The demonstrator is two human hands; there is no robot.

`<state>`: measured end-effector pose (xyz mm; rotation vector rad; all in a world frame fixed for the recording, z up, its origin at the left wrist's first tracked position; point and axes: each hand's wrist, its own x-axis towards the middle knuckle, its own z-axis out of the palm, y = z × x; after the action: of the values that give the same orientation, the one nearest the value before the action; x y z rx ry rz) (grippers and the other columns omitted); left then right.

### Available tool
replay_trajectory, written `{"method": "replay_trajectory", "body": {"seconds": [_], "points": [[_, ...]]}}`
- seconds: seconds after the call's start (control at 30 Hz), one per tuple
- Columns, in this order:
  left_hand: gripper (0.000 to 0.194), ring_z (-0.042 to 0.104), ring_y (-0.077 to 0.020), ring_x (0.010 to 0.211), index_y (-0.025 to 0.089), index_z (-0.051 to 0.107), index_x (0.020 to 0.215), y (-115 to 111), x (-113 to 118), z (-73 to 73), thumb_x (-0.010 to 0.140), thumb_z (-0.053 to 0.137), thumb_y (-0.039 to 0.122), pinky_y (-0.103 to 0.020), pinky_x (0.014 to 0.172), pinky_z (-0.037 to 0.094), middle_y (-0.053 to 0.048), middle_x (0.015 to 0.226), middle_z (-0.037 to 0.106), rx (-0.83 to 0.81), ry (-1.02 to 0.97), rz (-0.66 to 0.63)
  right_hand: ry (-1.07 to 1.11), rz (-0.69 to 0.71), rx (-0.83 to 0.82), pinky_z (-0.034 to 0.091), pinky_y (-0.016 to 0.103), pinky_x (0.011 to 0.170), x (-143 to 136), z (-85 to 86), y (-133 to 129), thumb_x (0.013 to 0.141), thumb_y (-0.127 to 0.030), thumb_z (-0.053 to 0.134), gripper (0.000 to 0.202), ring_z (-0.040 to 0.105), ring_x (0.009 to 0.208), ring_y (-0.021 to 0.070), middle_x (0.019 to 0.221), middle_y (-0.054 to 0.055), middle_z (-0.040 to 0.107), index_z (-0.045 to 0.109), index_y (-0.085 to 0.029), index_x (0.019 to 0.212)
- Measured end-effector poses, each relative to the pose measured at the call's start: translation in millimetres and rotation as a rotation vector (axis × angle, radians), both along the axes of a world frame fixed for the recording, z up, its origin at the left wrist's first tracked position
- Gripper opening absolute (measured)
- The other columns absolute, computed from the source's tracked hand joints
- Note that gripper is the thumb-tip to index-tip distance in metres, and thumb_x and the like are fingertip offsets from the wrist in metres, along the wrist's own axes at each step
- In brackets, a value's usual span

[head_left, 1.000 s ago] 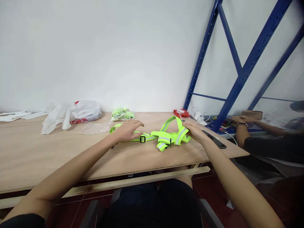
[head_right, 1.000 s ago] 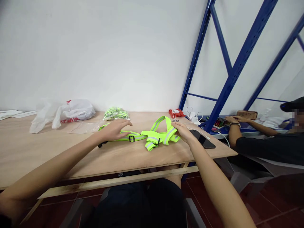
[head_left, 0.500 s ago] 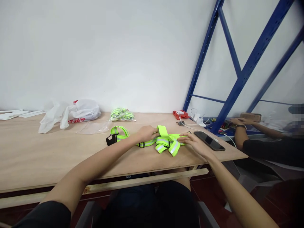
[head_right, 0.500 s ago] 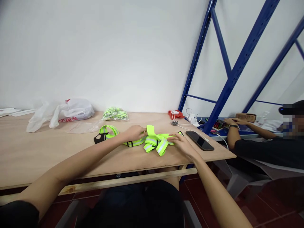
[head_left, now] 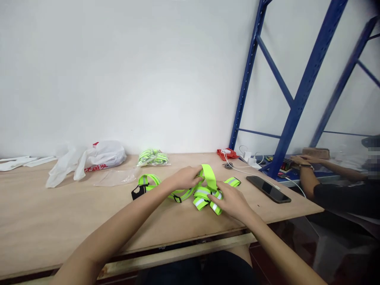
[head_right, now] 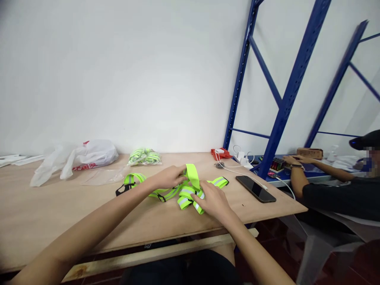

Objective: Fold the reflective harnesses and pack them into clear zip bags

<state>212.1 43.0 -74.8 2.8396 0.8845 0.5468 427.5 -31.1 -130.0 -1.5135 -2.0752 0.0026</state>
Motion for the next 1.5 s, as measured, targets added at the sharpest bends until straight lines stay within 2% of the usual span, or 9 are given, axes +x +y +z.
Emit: {"method": "replay_trajectory", "body": {"seconds": [0.13, 0.3, 0.53, 0.67, 0.8, 1.0, 1.13, 1.3, 1.5], "points": [[0.044, 0.067, -0.0269, 0.098, 0.017, 0.053, 0.131, -2.8, -7.9, -3.2, 0.087, 0.053, 0.015, -0.034, 0.082, 0.050, -0.011, 0.111, 0.071, 0.058, 0.039, -0.016, 0.086, 0.020, 0.001, 0.046, 0.032, 0.066, 15.0, 0.9, 15.6, 0.084, -0.031, 0.045, 0.026, 0.067, 0.073, 0.0252, 0.080, 0.008, 0.075, 0.068, -0.020, 0.080], [0.050, 0.065, -0.0261, 0.106, 0.019, 0.061, 0.123, 0.3, -26.6, 10.0, 0.077, 0.049, 0.003, -0.036, 0.092, 0.051, -0.011, 0.115, 0.070, 0.052, -0.170, 0.063, 0.404, 0.028, -0.002, 0.047, 0.032, 0.060, 62.6, 24.2, 25.5, 0.072, -0.037, 0.057, 0.022, 0.063, 0.066, 0.0234, 0.073, 0.004, 0.071, 0.069, -0.019, 0.080], [0.020, 0.069, -0.0164, 0.063, 0.017, 0.058, 0.100, 1.5, -46.2, 67.9, 0.082, 0.052, 0.011, -0.034, 0.068, 0.059, -0.003, 0.077, 0.066, -0.568, -0.837, 0.061, 1.212, 0.061, -0.182, 0.058, 0.037, 0.070, 80.6, 58.2, 33.3, 0.074, -0.031, 0.067, 0.019, 0.070, 0.078, 0.0253, 0.086, 0.008, 0.074, 0.068, -0.022, 0.090], [0.019, 0.059, -0.0126, 0.046, 0.015, 0.060, 0.099, -1.9, -58.1, 107.1, 0.080, 0.057, 0.011, -0.024, 0.047, 0.050, 0.000, 0.066, 0.061, -0.582, -0.874, 0.024, 1.402, 0.249, -0.226, 0.060, 0.043, 0.080, 72.0, 70.6, 37.1, 0.083, -0.033, 0.061, 0.014, 0.072, 0.089, 0.0281, 0.092, 0.008, 0.076, 0.066, -0.025, 0.094], [0.006, 0.047, -0.0062, 0.036, 0.012, 0.067, 0.086, -7.8, -71.6, 144.7, 0.083, 0.063, 0.016, -0.017, 0.037, 0.036, 0.001, 0.056, 0.057, -0.520, -0.613, 0.020, 1.267, 0.358, -0.218, 0.055, 0.050, 0.094, 63.5, 79.6, 38.6, 0.091, -0.054, 0.054, 0.031, 0.069, 0.105, 0.0304, 0.107, 0.007, 0.074, 0.065, -0.029, 0.106], [0.027, 0.041, -0.0055, 0.032, 0.012, 0.069, 0.072, -14.9, -82.0, 182.7, 0.088, 0.065, 0.033, -0.017, 0.037, 0.034, 0.002, 0.044, 0.049, -0.566, -0.469, 0.125, 0.574, 0.272, -0.334, 0.046, 0.049, 0.104, 39.5, 87.5, 34.6, 0.082, -0.062, 0.065, 0.043, 0.062, 0.119, 0.0350, 0.120, 0.008, 0.072, 0.073, -0.027, 0.106], [0.029, 0.048, -0.0091, 0.035, 0.013, 0.067, 0.068, -18.7, -77.5, 192.8, 0.089, 0.060, 0.031, -0.020, 0.043, 0.042, -0.001, 0.044, 0.051, -0.644, -0.457, 0.062, 0.324, 0.310, -0.318, 0.051, 0.042, 0.088, 15.6, 87.2, 43.4, 0.081, -0.064, 0.062, 0.044, 0.068, 0.098, 0.0327, 0.099, 0.008, 0.077, 0.077, -0.022, 0.087], [0.025, 0.051, -0.0115, 0.038, 0.013, 0.063, 0.066, -19.3, -65.0, 196.2, 0.085, 0.057, 0.026, -0.024, 0.043, 0.043, -0.005, 0.053, 0.056, -0.677, -0.473, 0.178, 0.379, 0.080, 0.115, 0.045, 0.033, 0.066, -15.0, 71.2, 30.3, 0.089, -0.063, 0.048, 0.049, 0.063, 0.071, 0.0231, 0.069, 0.005, 0.067, 0.060, -0.021, 0.068], [0.017, 0.051, -0.0131, 0.041, 0.013, 0.063, 0.067, -31.6, -44.5, 193.8, 0.079, 0.059, 0.024, -0.026, 0.045, 0.044, -0.005, 0.053, 0.056, -0.607, -0.446, 0.236, 0.082, -0.064, 0.257, 0.039, 0.030, 0.063, -68.1, 49.8, -10.3, 0.079, -0.058, 0.067, 0.040, 0.063, 0.082, 0.0240, 0.094, 0.004, 0.068, 0.053, -0.025, 0.095]]}}
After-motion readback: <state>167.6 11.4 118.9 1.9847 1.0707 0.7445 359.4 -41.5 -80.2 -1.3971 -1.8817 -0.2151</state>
